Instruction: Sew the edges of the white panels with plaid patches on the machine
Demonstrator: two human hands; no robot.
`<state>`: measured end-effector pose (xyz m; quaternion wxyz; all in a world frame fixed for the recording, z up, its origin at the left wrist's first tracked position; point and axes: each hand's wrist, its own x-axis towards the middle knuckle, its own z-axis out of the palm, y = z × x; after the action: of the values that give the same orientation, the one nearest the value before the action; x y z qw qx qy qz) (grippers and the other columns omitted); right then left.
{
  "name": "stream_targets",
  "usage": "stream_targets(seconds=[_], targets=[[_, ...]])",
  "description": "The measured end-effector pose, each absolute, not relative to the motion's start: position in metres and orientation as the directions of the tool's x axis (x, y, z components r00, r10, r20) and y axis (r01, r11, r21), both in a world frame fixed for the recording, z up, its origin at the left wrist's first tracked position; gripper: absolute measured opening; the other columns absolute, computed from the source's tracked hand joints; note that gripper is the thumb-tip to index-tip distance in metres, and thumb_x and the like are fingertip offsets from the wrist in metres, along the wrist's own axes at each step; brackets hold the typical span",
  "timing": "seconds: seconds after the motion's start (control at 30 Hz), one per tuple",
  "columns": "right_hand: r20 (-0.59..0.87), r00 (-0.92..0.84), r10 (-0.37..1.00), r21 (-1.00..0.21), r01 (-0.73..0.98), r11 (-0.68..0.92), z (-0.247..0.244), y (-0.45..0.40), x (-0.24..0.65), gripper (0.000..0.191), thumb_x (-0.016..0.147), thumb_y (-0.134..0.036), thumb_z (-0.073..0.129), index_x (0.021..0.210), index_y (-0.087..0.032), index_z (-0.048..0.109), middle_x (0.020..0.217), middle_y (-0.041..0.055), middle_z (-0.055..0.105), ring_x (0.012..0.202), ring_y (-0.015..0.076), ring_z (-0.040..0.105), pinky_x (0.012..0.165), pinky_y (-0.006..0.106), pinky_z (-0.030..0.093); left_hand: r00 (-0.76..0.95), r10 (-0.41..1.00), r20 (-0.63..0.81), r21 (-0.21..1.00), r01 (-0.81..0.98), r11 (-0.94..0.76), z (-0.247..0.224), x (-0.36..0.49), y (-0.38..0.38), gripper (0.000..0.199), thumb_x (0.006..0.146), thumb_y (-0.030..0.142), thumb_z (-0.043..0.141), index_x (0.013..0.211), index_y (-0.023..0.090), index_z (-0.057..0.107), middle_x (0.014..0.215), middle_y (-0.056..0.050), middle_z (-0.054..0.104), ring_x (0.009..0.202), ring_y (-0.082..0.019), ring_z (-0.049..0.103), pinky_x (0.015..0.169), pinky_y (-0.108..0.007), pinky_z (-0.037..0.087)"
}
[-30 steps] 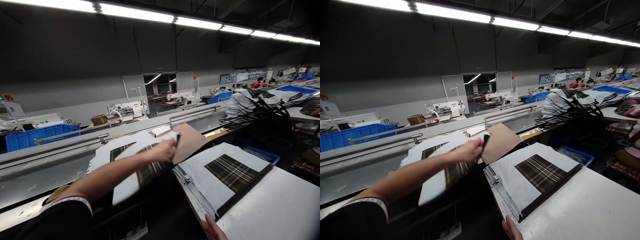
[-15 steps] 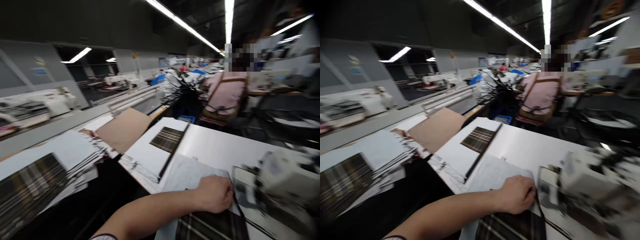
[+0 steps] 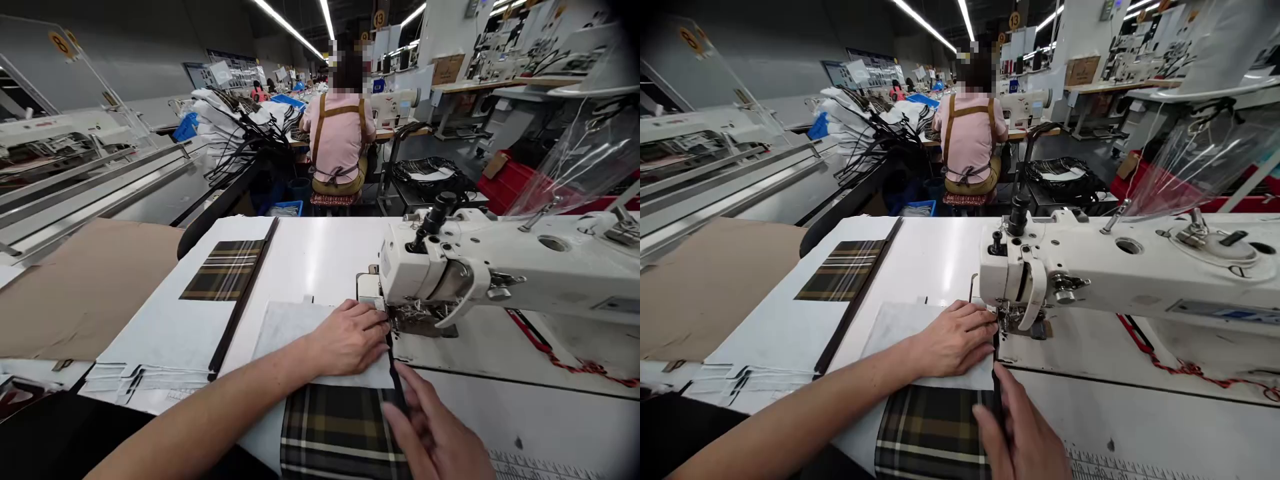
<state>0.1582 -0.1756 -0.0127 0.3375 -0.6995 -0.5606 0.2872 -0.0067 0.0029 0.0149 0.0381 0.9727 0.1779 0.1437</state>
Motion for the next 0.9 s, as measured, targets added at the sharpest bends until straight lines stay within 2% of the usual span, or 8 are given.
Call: stream_targets(seconds=[0.1,0.23,0.3,0.4,0.47,0.57,0.7,0.9], targets=[[0.139,0.141,0.98,-0.727,0.687,0.004,-0.014,-0.154,0.159,0.043,0.101,-0.052,0.05,0.124,-0.023,0.073,0.113,0.0086,0.079,0.093,0.0243,0.078,0.074,0.03,0.064,0.906,0.34,0.252,0.144,0.313,-0.939,0.016,-0.005,0.003,0.048,0.107,0.05,0.048,0.134,0.013,0.063,0.139,-0.012,0.064,0.125,-0.025,0.06,0.104,-0.041,0.047],[0.113,0.236,0.965,-0.719,0.69,-0.085,-0.02,-0.165,0.159,0.041,0.102,-0.053,0.048,0.12,-0.027,0.075,0.11,0.0055,0.08,0.091,0.0237,0.079,0.07,0.029,0.064,0.887,0.383,0.258,0.165,0.35,-0.922,0.014,-0.005,-0.005,0.058,0.104,0.061,0.047,0.138,0.016,0.06,0.144,-0.012,0.062,0.136,-0.028,0.054,0.111,-0.044,0.044],[0.075,0.299,0.951,-0.727,0.67,-0.153,-0.021,-0.172,0.159,0.046,0.102,-0.058,0.046,0.121,-0.027,0.074,0.1,0.0064,0.081,0.084,0.0241,0.078,0.067,0.03,0.062,0.88,0.384,0.279,0.133,0.361,-0.923,0.013,-0.004,-0.008,0.052,0.107,0.055,0.047,0.136,0.015,0.061,0.143,-0.012,0.062,0.138,-0.027,0.054,0.115,-0.045,0.043],[0.047,0.254,0.966,-0.737,0.661,-0.138,-0.021,-0.172,0.161,0.05,0.1,-0.06,0.048,0.126,-0.024,0.071,0.081,0.0043,0.077,0.062,0.0206,0.072,0.055,0.028,0.057,0.871,0.369,0.325,0.089,0.36,-0.929,0.01,-0.004,-0.009,0.037,0.11,0.037,0.045,0.129,0.012,0.063,0.137,-0.011,0.066,0.136,-0.025,0.056,0.117,-0.042,0.041],[0.027,0.224,0.974,-0.735,0.665,-0.132,-0.018,-0.166,0.163,0.049,0.099,-0.057,0.049,0.128,-0.023,0.069,0.075,0.0018,0.074,0.051,0.0177,0.065,0.047,0.027,0.052,0.866,0.372,0.335,0.092,0.363,-0.927,0.01,-0.005,-0.007,0.034,0.11,0.033,0.045,0.129,0.013,0.064,0.135,-0.01,0.067,0.134,-0.024,0.057,0.115,-0.041,0.042],[0.003,0.23,0.973,-0.745,0.649,-0.151,-0.009,-0.156,0.166,0.052,0.098,-0.059,0.05,0.13,-0.021,0.066,0.072,-0.001,0.071,0.053,0.0167,0.066,0.047,0.026,0.051,0.865,0.38,0.327,0.113,0.363,-0.925,0.009,-0.005,-0.005,0.034,0.109,0.034,0.047,0.13,0.013,0.064,0.136,-0.011,0.067,0.131,-0.024,0.059,0.113,-0.04,0.045],[0.04,0.326,0.945,-0.74,0.645,-0.192,-0.002,-0.145,0.169,0.067,0.089,-0.073,0.056,0.128,-0.019,0.065,0.072,-0.0013,0.072,0.054,0.0172,0.066,0.051,0.028,0.053,0.874,0.344,0.343,0.095,0.332,-0.938,0.008,-0.002,-0.006,0.037,0.11,0.036,0.045,0.127,0.01,0.065,0.137,-0.012,0.068,0.129,-0.025,0.061,0.11,-0.041,0.048],[0.002,0.356,0.935,-0.724,0.645,-0.244,-0.007,-0.137,0.172,0.053,0.09,-0.065,0.058,0.121,-0.023,0.07,0.07,-0.0027,0.071,0.054,0.015,0.065,0.054,0.026,0.052,0.871,0.352,0.343,0.09,0.342,-0.935,0.004,0.0,-0.013,0.036,0.109,0.029,0.045,0.133,0.009,0.063,0.141,-0.013,0.064,0.135,-0.026,0.057,0.108,-0.039,0.051]])
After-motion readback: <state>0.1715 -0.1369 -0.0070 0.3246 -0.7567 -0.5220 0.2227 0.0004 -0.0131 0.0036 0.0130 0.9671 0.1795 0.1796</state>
